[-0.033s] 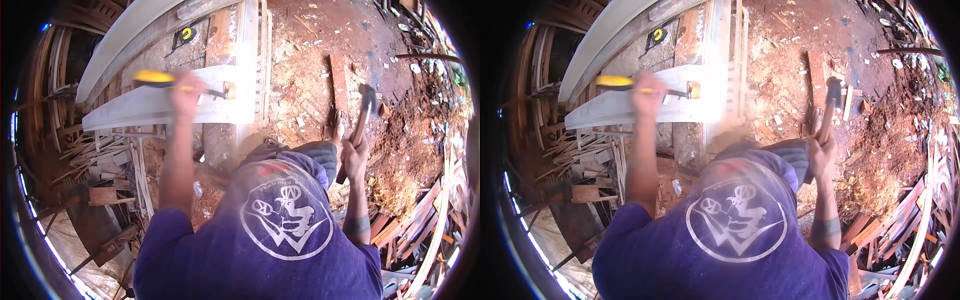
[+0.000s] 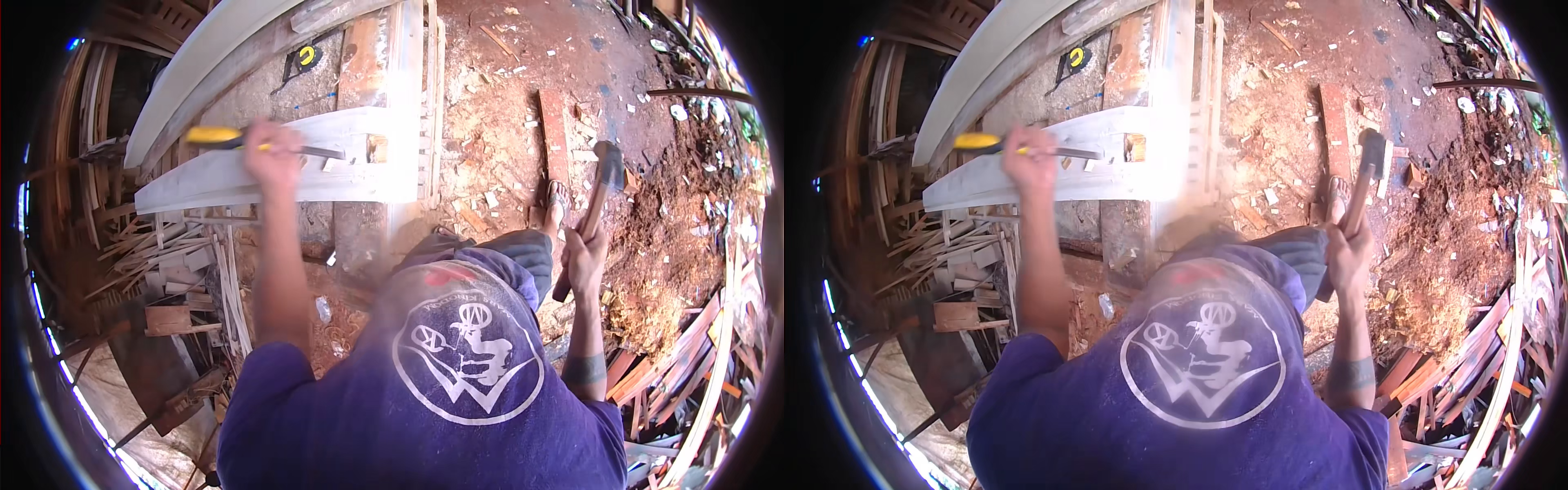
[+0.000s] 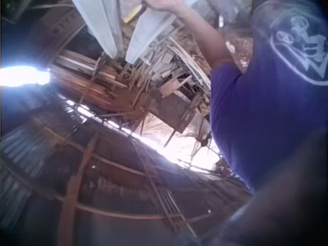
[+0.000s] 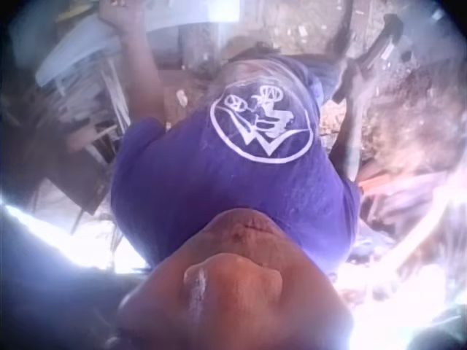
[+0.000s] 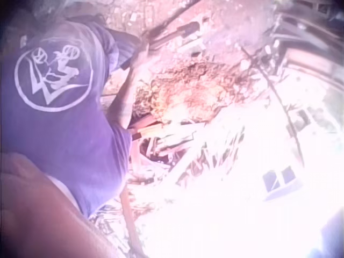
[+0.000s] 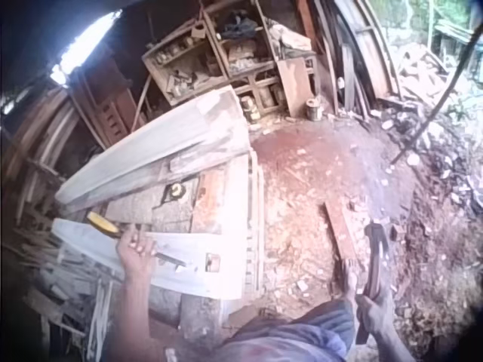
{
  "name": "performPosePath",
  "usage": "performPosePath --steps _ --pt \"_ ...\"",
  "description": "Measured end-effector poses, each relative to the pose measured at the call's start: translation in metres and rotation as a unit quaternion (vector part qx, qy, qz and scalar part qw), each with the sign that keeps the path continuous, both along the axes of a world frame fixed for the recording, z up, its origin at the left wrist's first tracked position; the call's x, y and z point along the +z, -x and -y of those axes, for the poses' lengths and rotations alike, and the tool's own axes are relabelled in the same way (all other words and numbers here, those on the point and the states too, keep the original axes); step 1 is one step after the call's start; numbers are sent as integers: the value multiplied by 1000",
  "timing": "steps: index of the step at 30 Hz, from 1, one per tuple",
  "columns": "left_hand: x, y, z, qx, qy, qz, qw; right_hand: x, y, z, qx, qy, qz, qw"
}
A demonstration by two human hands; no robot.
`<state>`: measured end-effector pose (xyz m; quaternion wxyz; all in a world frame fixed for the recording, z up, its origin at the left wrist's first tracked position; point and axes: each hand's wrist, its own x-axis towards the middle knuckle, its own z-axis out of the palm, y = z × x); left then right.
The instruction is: The person uses a hammer and a chisel to carve out segments of a wooden beam.
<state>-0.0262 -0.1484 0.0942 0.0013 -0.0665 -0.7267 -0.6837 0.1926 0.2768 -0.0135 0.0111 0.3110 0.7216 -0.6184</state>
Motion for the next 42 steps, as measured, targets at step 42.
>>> performPosePath --steps 42 --pt "-76 -25 -20 254 -582 48 771 121 159 18 360 -115 -153 913"
